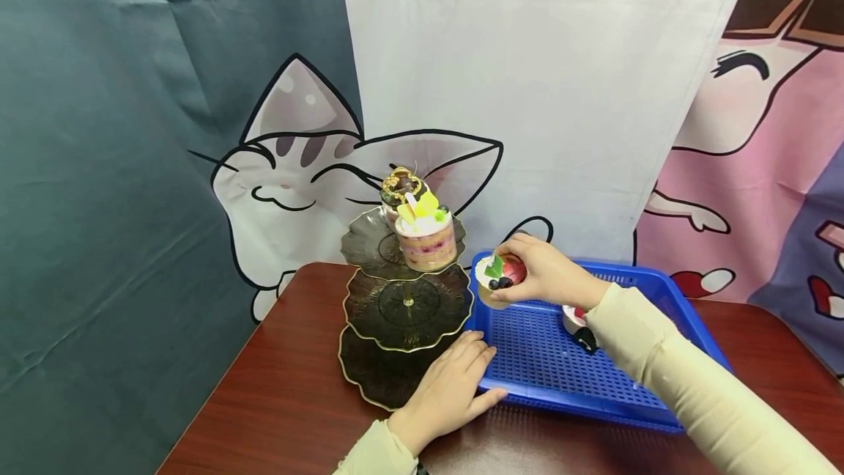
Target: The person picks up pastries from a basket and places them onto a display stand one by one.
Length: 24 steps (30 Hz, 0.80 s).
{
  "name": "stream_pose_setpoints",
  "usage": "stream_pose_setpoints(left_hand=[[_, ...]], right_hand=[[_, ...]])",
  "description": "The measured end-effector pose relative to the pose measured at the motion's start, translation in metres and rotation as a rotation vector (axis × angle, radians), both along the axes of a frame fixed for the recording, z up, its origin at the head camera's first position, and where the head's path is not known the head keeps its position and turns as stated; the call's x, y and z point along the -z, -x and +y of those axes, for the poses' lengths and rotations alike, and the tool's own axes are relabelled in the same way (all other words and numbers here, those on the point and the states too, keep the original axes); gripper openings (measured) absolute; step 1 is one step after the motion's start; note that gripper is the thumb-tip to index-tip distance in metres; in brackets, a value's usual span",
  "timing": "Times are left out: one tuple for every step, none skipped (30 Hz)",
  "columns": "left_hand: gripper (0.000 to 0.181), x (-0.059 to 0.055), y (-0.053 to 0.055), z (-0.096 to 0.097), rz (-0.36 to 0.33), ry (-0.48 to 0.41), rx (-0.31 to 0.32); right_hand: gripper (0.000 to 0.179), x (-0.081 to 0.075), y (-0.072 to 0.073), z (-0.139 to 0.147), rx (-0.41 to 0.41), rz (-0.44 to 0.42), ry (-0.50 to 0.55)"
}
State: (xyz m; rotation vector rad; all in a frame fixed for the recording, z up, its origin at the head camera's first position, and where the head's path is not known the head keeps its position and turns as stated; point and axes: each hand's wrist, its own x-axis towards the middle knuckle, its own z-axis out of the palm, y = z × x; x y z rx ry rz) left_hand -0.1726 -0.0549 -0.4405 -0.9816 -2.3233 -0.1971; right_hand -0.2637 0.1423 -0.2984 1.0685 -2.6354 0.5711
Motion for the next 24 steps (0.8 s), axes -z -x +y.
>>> stream_pose_setpoints(left_hand=[[0.053,0.0,0.0,0.0,0.003,0.0,-0.001],[0.053,0.0,0.0,0.0,0.005,0.001,-0.003],[0.053,0.0,0.0,0.0,0.008,0.001,-0.004],[0.053,0.0,0.0,0.0,0.01,0.002,-0.005],[0.053,0.0,-0.001,0.0,0.012,0.003,-0.007],[0.053,0.0,-0.001,0.0,0.012,0.003,-0.008],[0.053,0.0,-0.001,0.0,0.012,0.005,-0.01],[0.053,-0.001,-0.001,0.0,0.012,0.006,-0.011],[0.053,-0.001,-0.002,0.0,0.013,0.006,-0.012],[0.053,-0.001,-0.002,0.0,0.013,0.007,-0.013],[0.053,-0.001,-0.002,0.0,0.01,0.007,-0.013],[0.053,-0.002,-0.002,-0.001,0.007,0.008,-0.013],[0.053,-0.002,-0.002,-0.001,0.002,0.011,-0.014],[0.053,-0.002,-0.002,-0.001,-0.003,0.013,-0.015],[0.053,-0.002,-0.002,-0.001,-0.008,0.015,-0.016],[0.053,-0.002,-0.002,-0.001,-0.012,0.017,-0.017],[0.053,-0.002,-0.002,-0.001,-0.016,0.019,-0.018],[0.053,-0.002,-0.002,-0.001,-0.016,0.022,-0.02],[0.053,-0.003,-0.002,-0.001,-0.017,0.024,-0.022],[0.053,-0.003,-0.002,-0.001,-0.016,0.026,-0.022],[0.053,-0.003,-0.002,-0.001,-0.016,0.026,-0.022],[0.053,-0.003,-0.002,-0.001,-0.014,0.027,-0.023],[0.053,-0.003,-0.002,-0.001,-0.014,0.027,-0.023],[0.053,-0.003,-0.002,0.0,-0.014,0.028,-0.023]], right_hand=[[0.055,0.0,0.0,-0.001,-0.002,0.001,0.005],[0.054,-0.001,-0.001,-0.003,-0.003,0.0,0.009],[0.054,-0.001,-0.001,-0.004,-0.003,-0.005,0.013],[0.054,-0.002,-0.002,-0.006,-0.004,-0.012,0.017],[0.054,-0.002,-0.003,-0.008,-0.008,-0.016,0.023],[0.054,-0.002,-0.003,-0.009,-0.012,-0.02,0.024],[0.054,-0.002,-0.004,-0.011,-0.018,-0.021,0.025],[0.054,-0.002,-0.004,-0.012,-0.027,-0.021,0.027],[0.054,-0.002,-0.004,-0.014,-0.034,-0.019,0.028],[0.054,-0.003,-0.005,-0.015,-0.042,-0.016,0.029],[0.054,-0.002,-0.005,-0.017,-0.048,-0.012,0.03],[0.054,-0.002,-0.005,-0.018,-0.055,-0.008,0.032],[0.054,-0.003,-0.005,-0.02,-0.06,-0.005,0.034],[0.054,-0.003,-0.005,-0.022,-0.064,-0.007,0.037],[0.054,-0.003,-0.005,-0.024,-0.065,-0.012,0.04],[0.054,-0.004,-0.005,-0.026,-0.068,-0.019,0.041],[0.054,-0.004,-0.005,-0.028,-0.071,-0.025,0.042],[0.055,-0.004,-0.006,-0.029,-0.073,-0.033,0.043],[0.055,-0.004,-0.006,-0.031,-0.075,-0.038,0.042],[0.056,-0.004,-0.006,-0.033,-0.076,-0.043,0.041],[0.056,-0.004,-0.007,-0.035,-0.08,-0.045,0.042],[0.055,-0.004,-0.007,-0.037,-0.083,-0.047,0.043],[0.054,-0.004,-0.007,-0.039,-0.087,-0.048,0.044],[0.053,-0.003,-0.008,-0.042,-0.092,-0.049,0.045]])
